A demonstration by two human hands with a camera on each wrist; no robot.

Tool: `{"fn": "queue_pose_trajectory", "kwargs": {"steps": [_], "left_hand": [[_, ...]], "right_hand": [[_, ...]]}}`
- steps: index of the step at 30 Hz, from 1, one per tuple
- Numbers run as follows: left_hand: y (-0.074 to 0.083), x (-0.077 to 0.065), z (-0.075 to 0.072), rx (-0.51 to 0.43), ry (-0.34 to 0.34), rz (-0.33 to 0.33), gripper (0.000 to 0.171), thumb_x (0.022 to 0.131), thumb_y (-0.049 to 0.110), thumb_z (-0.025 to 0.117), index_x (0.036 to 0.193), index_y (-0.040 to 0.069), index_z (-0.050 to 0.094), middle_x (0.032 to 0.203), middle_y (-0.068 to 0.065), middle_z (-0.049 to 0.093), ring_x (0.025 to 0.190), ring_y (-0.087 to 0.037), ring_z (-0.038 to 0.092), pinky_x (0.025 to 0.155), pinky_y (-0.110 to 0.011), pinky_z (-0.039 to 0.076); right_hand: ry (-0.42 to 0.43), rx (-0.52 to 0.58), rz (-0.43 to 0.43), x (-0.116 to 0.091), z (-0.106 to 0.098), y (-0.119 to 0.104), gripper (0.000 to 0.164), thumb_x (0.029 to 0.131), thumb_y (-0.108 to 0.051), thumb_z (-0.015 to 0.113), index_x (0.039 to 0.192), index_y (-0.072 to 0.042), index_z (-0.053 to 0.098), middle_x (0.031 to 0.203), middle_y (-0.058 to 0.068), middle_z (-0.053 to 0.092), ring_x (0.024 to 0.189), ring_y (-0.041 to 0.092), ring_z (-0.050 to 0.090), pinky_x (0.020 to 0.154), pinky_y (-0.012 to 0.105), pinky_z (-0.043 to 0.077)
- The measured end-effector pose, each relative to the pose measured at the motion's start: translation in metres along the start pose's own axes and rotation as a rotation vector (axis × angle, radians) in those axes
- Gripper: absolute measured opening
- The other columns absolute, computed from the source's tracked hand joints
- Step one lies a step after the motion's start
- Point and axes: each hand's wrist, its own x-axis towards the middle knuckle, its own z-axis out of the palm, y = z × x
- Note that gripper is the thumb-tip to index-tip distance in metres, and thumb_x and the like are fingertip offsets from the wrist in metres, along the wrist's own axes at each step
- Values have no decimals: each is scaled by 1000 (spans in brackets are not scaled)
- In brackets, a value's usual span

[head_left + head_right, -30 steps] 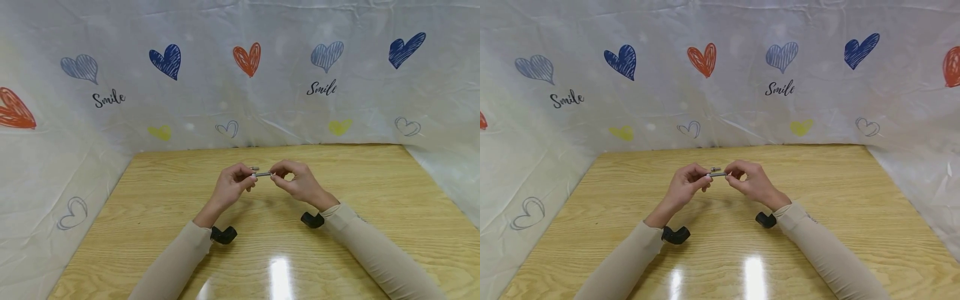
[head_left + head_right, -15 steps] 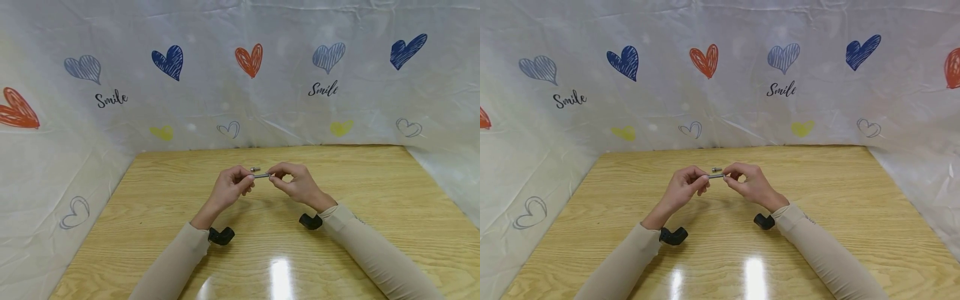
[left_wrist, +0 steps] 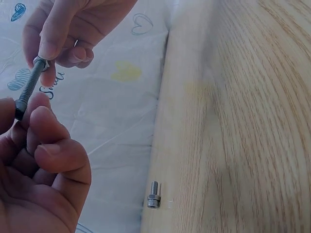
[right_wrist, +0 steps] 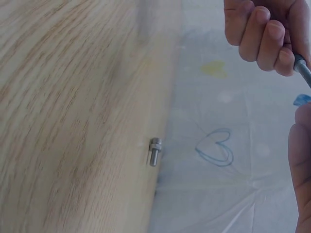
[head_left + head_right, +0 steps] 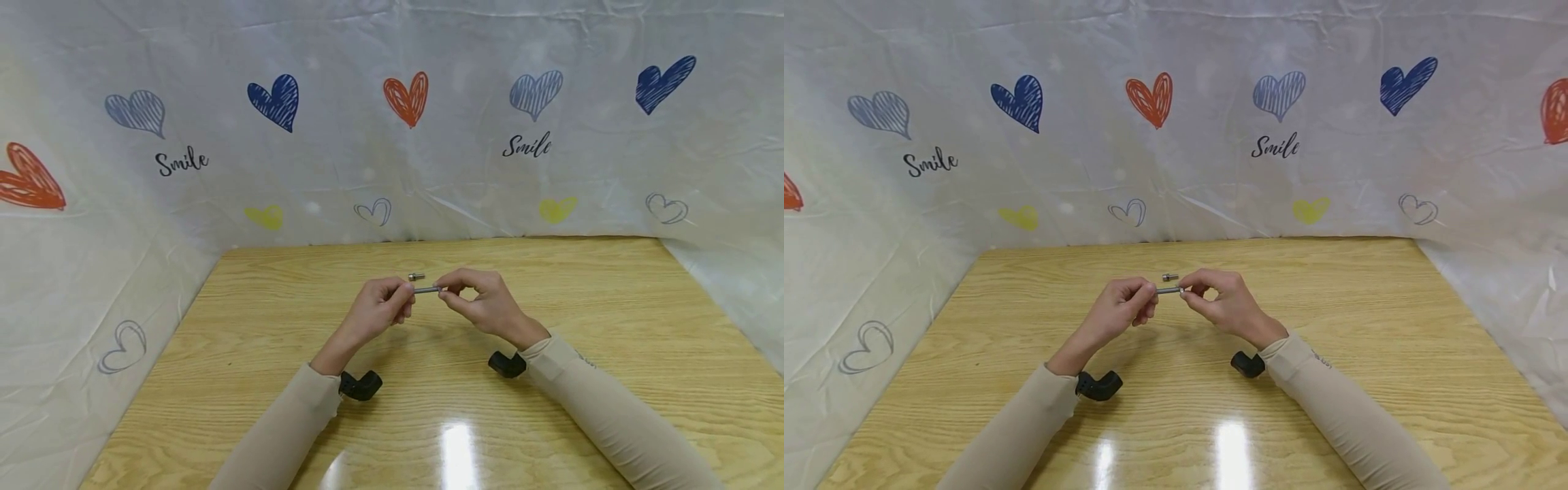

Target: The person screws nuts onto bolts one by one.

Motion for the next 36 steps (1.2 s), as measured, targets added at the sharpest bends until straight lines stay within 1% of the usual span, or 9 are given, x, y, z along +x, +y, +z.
{"fn": "queue_pose_trajectory", "kwargs": {"steps": [3, 5, 6, 13, 19, 24, 30, 33, 36], "left_hand": [[1, 0, 1, 16, 1, -4, 27, 102, 11, 47, 82, -2, 62, 73, -23, 59, 58, -28, 51, 51, -24, 43], [1, -1, 1, 24, 7, 10, 26, 101, 10, 48, 82, -1, 62, 74, -24, 59, 58, -26, 52, 51, -23, 43], [1, -1, 2, 25, 13, 16, 25, 101, 10, 49, 82, -1, 62, 75, -24, 59, 59, -30, 52, 52, -23, 43], [0, -4, 4, 16, 67, 97, 12, 96, 4, 56, 89, -3, 61, 79, -20, 62, 62, -21, 55, 53, -23, 44], [2, -4, 7, -44, 103, 155, 11, 92, 0, 61, 96, -9, 62, 79, -23, 63, 62, -37, 52, 53, -26, 43], [1, -3, 7, -79, 147, 189, 9, 90, -3, 62, 96, -10, 62, 79, -24, 63, 60, -37, 53, 52, -29, 45], [-1, -3, 7, -103, 168, 188, 7, 90, -5, 63, 96, -9, 63, 82, -25, 64, 63, -37, 56, 55, -25, 47], [-2, -3, 7, -113, 162, 184, 9, 89, -5, 63, 97, -10, 63, 83, -27, 64, 64, -40, 56, 55, -25, 47], [-1, -3, 8, -114, 157, 176, 11, 89, -5, 63, 99, -10, 61, 84, -28, 64, 63, -33, 58, 55, -25, 46]], "right_hand": [[-8, -1, 6, 0, 0, 0, 18, 80, 15, 67, 95, 6, 68, 86, 14, 69, 69, 19, 63, 63, 37, 52], [-16, -10, 30, -2, 1, 3, 16, 82, 12, 67, 96, 4, 68, 86, 12, 69, 71, 17, 63, 64, 36, 52], [-17, -14, 40, -2, 2, 4, 15, 82, 11, 67, 96, 4, 68, 86, 11, 69, 71, 17, 63, 65, 36, 52], [-38, 3, 129, 1, 2, -4, 16, 88, 8, 62, 103, 4, 63, 83, 11, 66, 71, 18, 61, 67, 32, 50], [-68, 50, 197, 2, 4, -8, 18, 94, 9, 50, 109, 4, 57, 69, 14, 59, 59, 15, 57, 53, 27, 41], [-77, 67, 208, 1, 5, -8, 20, 95, 10, 48, 113, 5, 54, 69, 13, 60, 60, 10, 55, 52, 27, 40], [-81, 60, 185, -1, 4, -8, 32, 87, 10, 62, 116, 5, 50, 85, 14, 61, 71, 19, 60, 64, 34, 50], [-72, 42, 170, -3, 6, -7, 30, 86, 11, 62, 113, 5, 51, 86, 15, 61, 70, 20, 59, 64, 34, 50], [-53, 41, 160, -4, 7, -7, 24, 86, 13, 61, 108, 6, 53, 85, 16, 62, 69, 22, 60, 63, 34, 51]]}}
